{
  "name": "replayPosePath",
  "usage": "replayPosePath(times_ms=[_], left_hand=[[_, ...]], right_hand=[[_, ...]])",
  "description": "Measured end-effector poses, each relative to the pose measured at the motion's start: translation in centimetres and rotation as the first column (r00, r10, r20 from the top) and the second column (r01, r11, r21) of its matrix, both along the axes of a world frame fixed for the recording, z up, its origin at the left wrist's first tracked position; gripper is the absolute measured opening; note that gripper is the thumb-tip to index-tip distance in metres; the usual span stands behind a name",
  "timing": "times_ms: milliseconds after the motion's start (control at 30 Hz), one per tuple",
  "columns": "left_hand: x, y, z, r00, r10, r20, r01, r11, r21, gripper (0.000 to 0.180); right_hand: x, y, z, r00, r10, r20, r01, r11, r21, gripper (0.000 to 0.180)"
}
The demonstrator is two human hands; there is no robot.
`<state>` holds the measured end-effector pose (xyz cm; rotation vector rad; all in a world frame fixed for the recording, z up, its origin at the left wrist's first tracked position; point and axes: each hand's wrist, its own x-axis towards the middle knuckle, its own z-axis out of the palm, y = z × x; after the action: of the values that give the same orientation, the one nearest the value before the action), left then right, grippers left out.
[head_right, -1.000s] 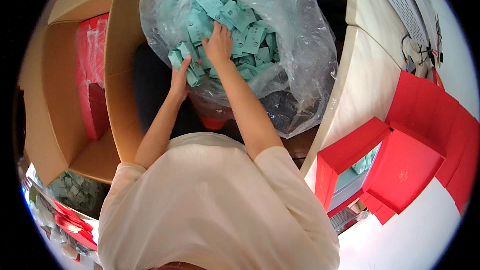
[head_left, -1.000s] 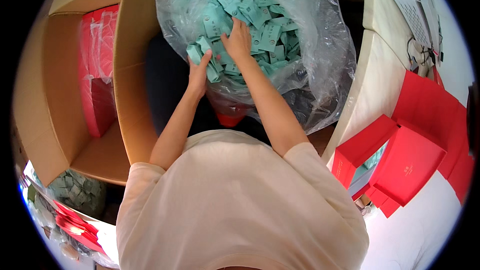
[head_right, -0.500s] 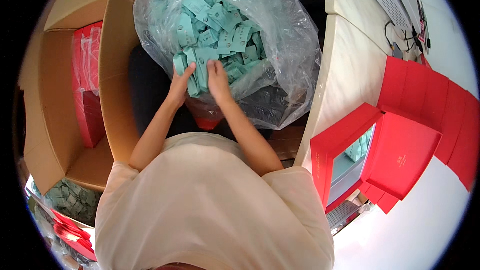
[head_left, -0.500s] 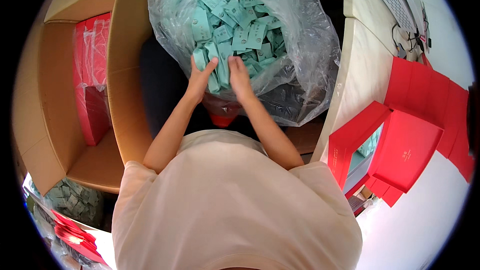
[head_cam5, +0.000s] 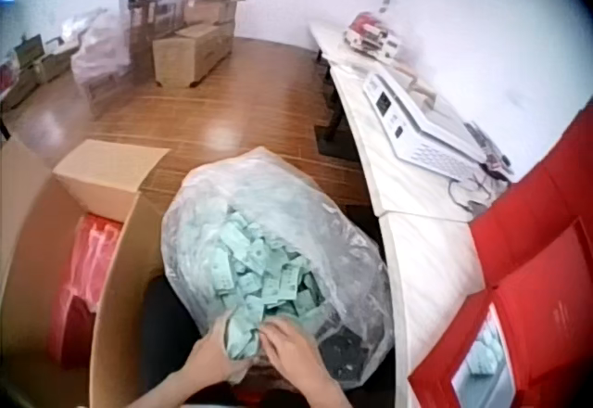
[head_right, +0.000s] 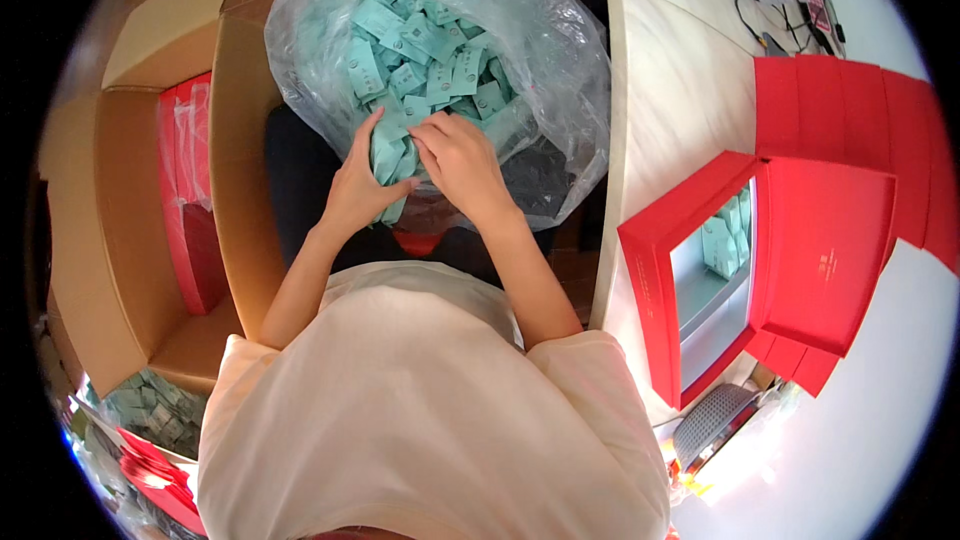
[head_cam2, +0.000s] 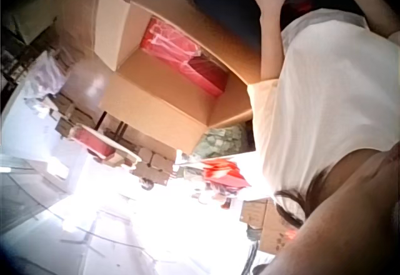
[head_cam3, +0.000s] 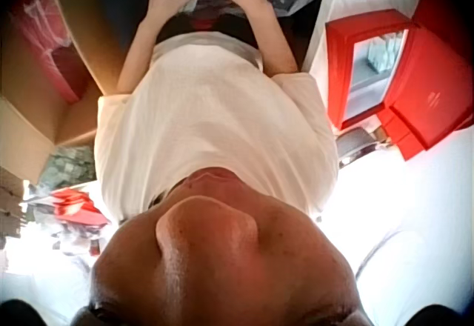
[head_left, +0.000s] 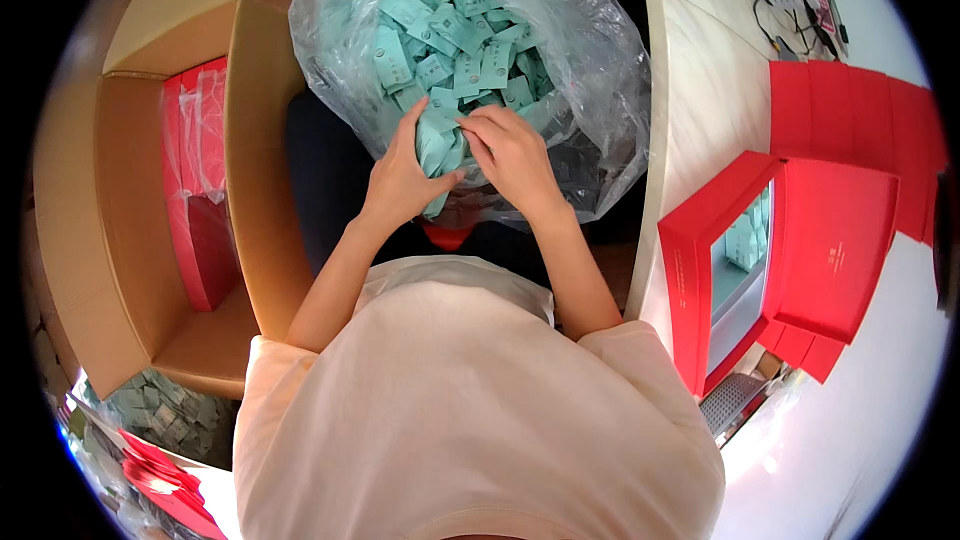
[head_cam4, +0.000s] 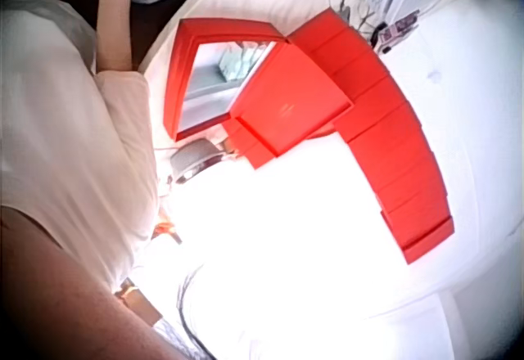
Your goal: The person sits on the floor and repeatedly takes light-green sachets from a large plastic bag on their lap, arranging them into red gift boxes with internal dividers. They close the boxes and stack them, then retrieve more boxes from a cardboard carton and continue filling them with sachets.
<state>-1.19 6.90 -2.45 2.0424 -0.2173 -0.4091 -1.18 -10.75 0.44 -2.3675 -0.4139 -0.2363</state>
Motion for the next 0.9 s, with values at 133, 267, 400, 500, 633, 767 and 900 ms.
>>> replayPosePath(times_ms=[133, 267, 400, 500, 633, 767, 900], left_hand=[[-1.2, -0.2, 1.3, 1.000, -0.019, 0.023, 0.018, 0.998, 0.054, 0.099], [-2.0, -0.5, 1.7, 0.999, -0.032, 0.015, 0.032, 0.999, 0.009, 0.098], [-2.1, -0.8, 2.1, 0.995, -0.033, -0.099, 0.013, 0.981, -0.194, 0.096], [-1.9, -1.5, 2.3, 0.985, -0.022, -0.173, -0.077, 0.836, -0.543, 0.096], [-1.5, -4.0, 4.1, 0.995, -0.038, -0.092, -0.048, 0.625, -0.779, 0.092], [-1.8, -7.0, 5.5, 0.966, -0.216, 0.145, 0.252, 0.637, -0.728, 0.099], [-2.4, -9.4, 9.1, 0.863, -0.445, 0.237, 0.453, 0.478, -0.752, 0.112]], right_hand=[[-1.0, -0.2, 0.5, 0.999, -0.031, 0.018, 0.032, 0.995, -0.093, 0.012], [-2.8, 0.8, -0.1, 0.980, -0.198, 0.014, 0.198, 0.980, -0.028, 0.010], [-3.9, 0.5, -0.3, 0.953, -0.299, -0.041, 0.301, 0.929, 0.214, 0.013], [-5.2, 0.4, -0.4, 0.856, -0.345, -0.385, 0.507, 0.706, 0.495, 0.028], [-7.5, -0.3, 1.6, 0.648, 0.208, -0.732, 0.687, 0.255, 0.681, 0.052], [-9.3, -3.5, 6.0, 0.694, 0.237, -0.680, 0.605, 0.320, 0.729, 0.058], [-12.3, -7.6, 13.4, 0.783, 0.046, -0.620, 0.490, 0.568, 0.661, 0.045]])
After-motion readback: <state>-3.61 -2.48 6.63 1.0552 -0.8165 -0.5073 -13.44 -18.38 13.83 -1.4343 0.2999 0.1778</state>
